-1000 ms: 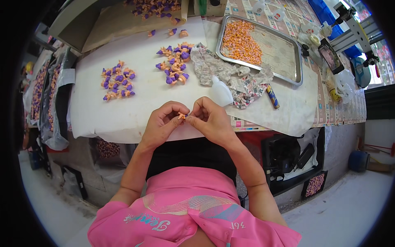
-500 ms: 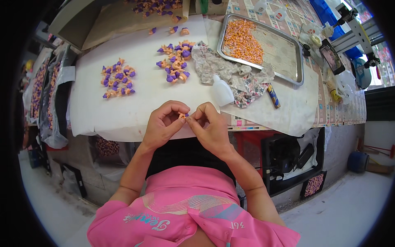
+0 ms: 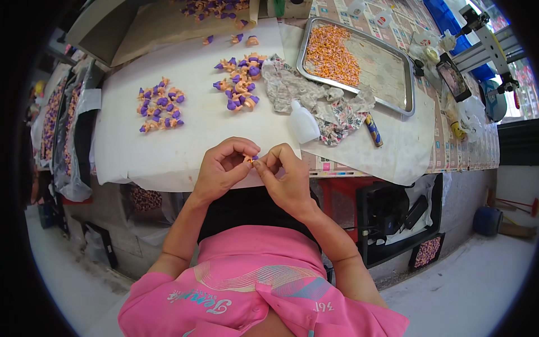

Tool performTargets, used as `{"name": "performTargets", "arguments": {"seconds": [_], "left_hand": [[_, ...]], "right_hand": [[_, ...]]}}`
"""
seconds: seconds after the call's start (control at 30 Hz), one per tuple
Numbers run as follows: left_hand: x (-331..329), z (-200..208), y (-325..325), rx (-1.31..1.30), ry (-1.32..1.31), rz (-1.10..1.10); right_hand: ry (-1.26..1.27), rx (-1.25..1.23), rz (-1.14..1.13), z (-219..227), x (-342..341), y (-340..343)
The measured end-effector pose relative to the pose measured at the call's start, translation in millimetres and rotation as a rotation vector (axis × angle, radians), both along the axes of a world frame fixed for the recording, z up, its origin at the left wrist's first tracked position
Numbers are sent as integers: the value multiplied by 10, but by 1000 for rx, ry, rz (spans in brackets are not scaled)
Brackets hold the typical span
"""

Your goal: Applying glue and attaching small orange pieces to flower-shaped toy components at a factory workstation.

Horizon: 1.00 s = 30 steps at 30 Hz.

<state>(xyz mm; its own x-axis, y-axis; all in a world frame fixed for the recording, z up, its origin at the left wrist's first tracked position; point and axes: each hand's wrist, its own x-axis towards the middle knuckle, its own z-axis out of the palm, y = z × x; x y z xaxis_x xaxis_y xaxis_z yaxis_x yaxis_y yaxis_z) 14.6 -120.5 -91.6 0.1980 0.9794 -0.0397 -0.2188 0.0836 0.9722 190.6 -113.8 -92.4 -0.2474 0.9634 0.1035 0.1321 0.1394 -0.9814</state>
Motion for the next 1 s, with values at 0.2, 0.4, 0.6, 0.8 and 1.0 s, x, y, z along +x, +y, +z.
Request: {"name": "performTargets", "arguments": {"seconds": [0.2,0.4,0.6,0.8,1.0], "left_hand": [[23,-45,8,59,29,15],[71,-73,-11,91,44,67],[90,-12,-29,-11,-83,79],[85,3,-11,-12,-72,84],[57,124,17,-96,-90,87]], "right_hand": [[39,-65,-10,-37,3,-2],[38,-104,-1,-70,21,6],[133,-147,55,-18,88,49],[170,-159,60,-27,60,63],[219,-170,78,5,95,127]]}}
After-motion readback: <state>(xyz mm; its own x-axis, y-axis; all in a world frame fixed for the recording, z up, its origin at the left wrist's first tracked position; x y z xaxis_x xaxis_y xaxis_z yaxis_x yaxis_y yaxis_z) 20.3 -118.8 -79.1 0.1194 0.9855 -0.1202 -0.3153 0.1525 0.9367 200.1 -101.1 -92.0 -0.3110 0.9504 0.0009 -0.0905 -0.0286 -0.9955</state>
